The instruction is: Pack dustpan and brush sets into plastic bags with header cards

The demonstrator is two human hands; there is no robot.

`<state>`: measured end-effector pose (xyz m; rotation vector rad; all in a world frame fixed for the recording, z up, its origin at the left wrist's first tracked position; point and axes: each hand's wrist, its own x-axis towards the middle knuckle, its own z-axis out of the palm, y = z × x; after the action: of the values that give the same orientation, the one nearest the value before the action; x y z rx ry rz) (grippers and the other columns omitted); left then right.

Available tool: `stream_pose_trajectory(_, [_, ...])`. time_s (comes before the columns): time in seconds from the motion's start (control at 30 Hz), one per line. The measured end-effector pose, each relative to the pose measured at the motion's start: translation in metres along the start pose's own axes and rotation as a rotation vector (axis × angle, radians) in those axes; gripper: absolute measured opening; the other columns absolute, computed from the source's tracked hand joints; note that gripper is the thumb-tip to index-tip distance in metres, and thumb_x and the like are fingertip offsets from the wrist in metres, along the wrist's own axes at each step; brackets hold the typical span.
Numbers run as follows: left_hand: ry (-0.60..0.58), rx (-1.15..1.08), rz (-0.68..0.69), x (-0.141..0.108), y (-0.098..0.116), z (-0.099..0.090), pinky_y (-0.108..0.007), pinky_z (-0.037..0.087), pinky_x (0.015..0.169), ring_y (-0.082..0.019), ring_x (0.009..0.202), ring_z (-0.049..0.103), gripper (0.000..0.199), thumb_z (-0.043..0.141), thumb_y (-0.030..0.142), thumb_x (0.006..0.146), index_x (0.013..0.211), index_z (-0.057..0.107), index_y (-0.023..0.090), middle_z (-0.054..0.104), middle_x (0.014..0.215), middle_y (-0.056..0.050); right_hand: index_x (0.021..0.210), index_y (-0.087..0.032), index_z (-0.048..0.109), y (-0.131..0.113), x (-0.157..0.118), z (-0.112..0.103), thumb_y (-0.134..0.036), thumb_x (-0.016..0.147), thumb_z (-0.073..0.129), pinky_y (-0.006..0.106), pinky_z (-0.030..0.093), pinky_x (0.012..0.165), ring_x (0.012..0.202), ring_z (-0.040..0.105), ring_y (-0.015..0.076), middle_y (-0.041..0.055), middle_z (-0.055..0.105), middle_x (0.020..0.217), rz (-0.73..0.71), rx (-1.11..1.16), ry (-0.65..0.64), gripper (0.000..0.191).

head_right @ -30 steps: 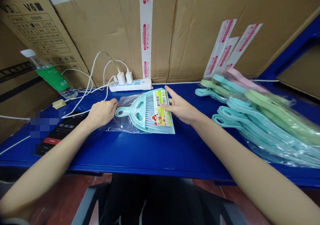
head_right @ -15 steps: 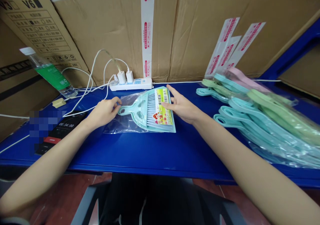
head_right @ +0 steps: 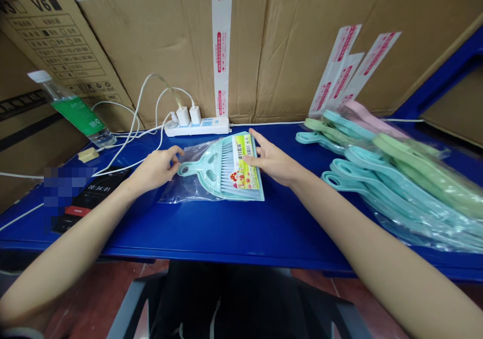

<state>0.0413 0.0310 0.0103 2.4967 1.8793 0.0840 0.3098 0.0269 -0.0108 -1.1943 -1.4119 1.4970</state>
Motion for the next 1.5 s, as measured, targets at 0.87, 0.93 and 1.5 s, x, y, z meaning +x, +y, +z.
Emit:
stream_pose_trajectory(0.87, [-0.049, 0.041, -0.076, -0.004, 0.002, -0.006, -0.032, 0.051, 0.073, -0.023, 0.081, 0.07, 0.018, 0.051, 0.024, 0.088, 0.087, 0.069, 0.021, 0.075, 0.08, -0.004, 0.157, -0.025, -0.015, 0.004, 0.002, -0.005, -0.028, 0.092, 0.058, 0.049, 0.051, 0.102, 0.126, 0.058, 0.03, 0.0128, 0.06, 0.138, 0.092, -0.177, -0.104, 0.098])
stream_pose_trajectory(0.93, [-0.057, 0.031, -0.075, -0.004, 0.002, -0.008, -0.032, 0.051, 0.073, -0.022, 0.079, 0.07, 0.018, 0.052, 0.024, 0.087, 0.085, 0.07, 0.021, 0.075, 0.078, -0.003, 0.156, -0.024, -0.017, 0.0, 0.001, -0.001, -0.027, 0.093, 0.056, 0.049, 0.05, 0.104, 0.126, 0.057, 0.0289, 0.0125, 0.059, 0.139, 0.152, -0.172, -0.069, 0.097])
stream_pose_trajectory(1.5, [0.003, 0.184, -0.164, -0.006, 0.0, -0.016, -0.038, 0.053, 0.075, -0.029, 0.089, 0.07, 0.026, 0.047, 0.022, 0.085, 0.094, 0.073, 0.024, 0.076, 0.088, -0.008, 0.158, -0.019, -0.008, 0.003, 0.002, -0.006, -0.03, 0.089, 0.062, 0.04, 0.057, 0.095, 0.114, 0.065, 0.027, 0.0132, 0.069, 0.122, 0.121, -0.125, -0.052, 0.1])
